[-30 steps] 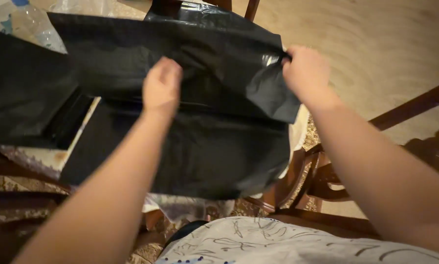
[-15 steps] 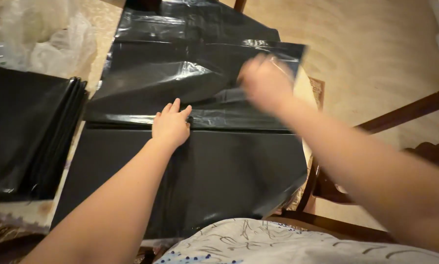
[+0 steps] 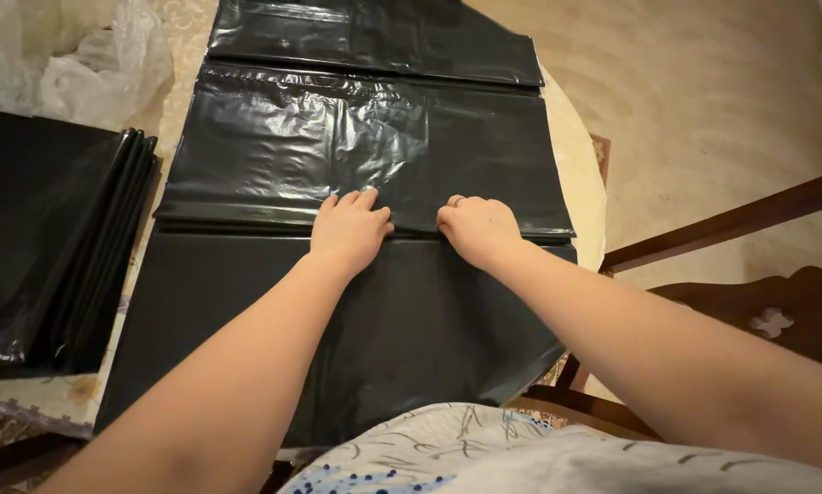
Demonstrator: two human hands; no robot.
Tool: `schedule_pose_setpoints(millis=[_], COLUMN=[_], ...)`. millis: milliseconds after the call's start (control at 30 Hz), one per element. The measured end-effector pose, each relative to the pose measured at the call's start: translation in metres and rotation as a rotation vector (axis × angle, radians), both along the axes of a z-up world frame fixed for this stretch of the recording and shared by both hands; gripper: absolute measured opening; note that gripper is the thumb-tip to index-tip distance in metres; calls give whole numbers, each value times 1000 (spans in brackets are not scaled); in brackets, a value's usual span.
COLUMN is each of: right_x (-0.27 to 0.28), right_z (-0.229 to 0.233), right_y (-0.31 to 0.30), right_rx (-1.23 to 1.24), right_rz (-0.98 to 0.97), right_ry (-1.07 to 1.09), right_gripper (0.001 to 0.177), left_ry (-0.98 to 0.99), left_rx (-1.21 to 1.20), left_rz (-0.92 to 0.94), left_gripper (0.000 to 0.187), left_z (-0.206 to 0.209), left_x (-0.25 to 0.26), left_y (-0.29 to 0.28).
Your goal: The person folds multiple black plastic sheets on a table, aligning edges and pressing down to create creases. The folded sheets are stacked to the left side of the table.
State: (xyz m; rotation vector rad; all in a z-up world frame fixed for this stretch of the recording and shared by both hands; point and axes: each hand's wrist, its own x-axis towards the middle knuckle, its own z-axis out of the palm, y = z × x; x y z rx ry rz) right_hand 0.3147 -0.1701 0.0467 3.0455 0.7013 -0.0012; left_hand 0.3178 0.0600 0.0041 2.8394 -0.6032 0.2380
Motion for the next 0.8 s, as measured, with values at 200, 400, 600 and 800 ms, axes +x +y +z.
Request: schedule_pose_setpoints(millis=[200, 400, 600, 800], right_x=[-27, -46, -101, -145], right_z=[23, 64, 64, 61], right_y=[-12, -32, -48, -54], right_rx=[207, 234, 47, -56], right_rz=[85, 54, 179, 122], right_ry=[-316, -27, 616, 915], right_gripper=[46, 28, 34, 43], left_ry=[88, 289, 645, 857], left_rx=[-32, 68, 173, 76], left_rz=[0, -65, -143, -18], left_gripper=[20, 24, 33, 35], left_z=[67, 140, 113, 89], left_x=[5, -23, -108, -189], left_y=[-14, -20, -40, -44])
